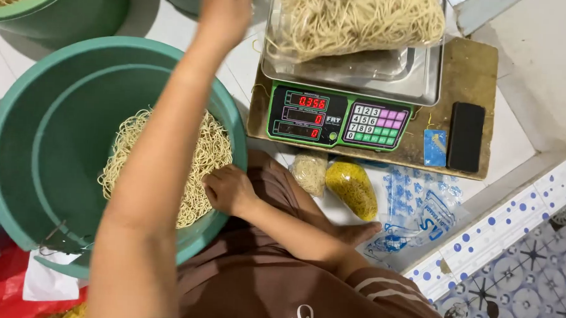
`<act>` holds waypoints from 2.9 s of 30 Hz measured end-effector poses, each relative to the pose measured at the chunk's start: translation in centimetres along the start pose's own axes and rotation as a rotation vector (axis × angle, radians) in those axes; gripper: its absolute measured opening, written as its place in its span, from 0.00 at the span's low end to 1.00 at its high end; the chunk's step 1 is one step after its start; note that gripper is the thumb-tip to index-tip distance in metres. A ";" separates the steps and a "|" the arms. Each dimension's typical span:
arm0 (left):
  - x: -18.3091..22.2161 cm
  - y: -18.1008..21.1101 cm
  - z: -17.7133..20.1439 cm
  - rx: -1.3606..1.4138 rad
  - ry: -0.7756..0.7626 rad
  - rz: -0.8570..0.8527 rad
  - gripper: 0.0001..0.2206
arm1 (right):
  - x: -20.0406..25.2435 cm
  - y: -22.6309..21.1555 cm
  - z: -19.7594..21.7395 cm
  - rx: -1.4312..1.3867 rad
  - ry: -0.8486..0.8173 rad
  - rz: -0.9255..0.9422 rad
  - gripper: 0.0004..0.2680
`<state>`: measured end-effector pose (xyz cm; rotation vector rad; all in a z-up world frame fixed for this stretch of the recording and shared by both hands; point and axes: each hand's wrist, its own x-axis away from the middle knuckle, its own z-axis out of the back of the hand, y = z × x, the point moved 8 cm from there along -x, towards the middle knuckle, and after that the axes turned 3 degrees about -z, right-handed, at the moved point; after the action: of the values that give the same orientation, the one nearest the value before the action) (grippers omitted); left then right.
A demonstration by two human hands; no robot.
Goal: Weighing portions of white noodles on a digital scale and packing them into plastic bags.
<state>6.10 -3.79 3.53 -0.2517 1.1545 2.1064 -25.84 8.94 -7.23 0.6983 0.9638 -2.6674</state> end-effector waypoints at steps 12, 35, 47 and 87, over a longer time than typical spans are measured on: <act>41.8 -15.1 0.4 -0.487 -0.992 0.969 0.55 | 0.7 0.7 -1.2 0.025 0.019 -0.023 0.07; 36.4 0.4 9.8 -0.148 -0.625 1.145 0.41 | -13.1 18.0 28.7 0.355 0.024 -0.316 0.04; 42.3 -9.4 4.3 -0.266 -0.763 0.907 0.22 | -9.7 14.5 25.4 0.140 0.019 -0.107 0.07; 23.6 11.1 39.3 0.358 0.394 0.461 0.10 | -16.6 -4.8 0.8 -0.143 -1.034 -0.389 0.11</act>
<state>-12.21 35.29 22.47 -0.2552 1.9529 2.2376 -13.48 12.84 4.29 -0.9202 0.9733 -2.6118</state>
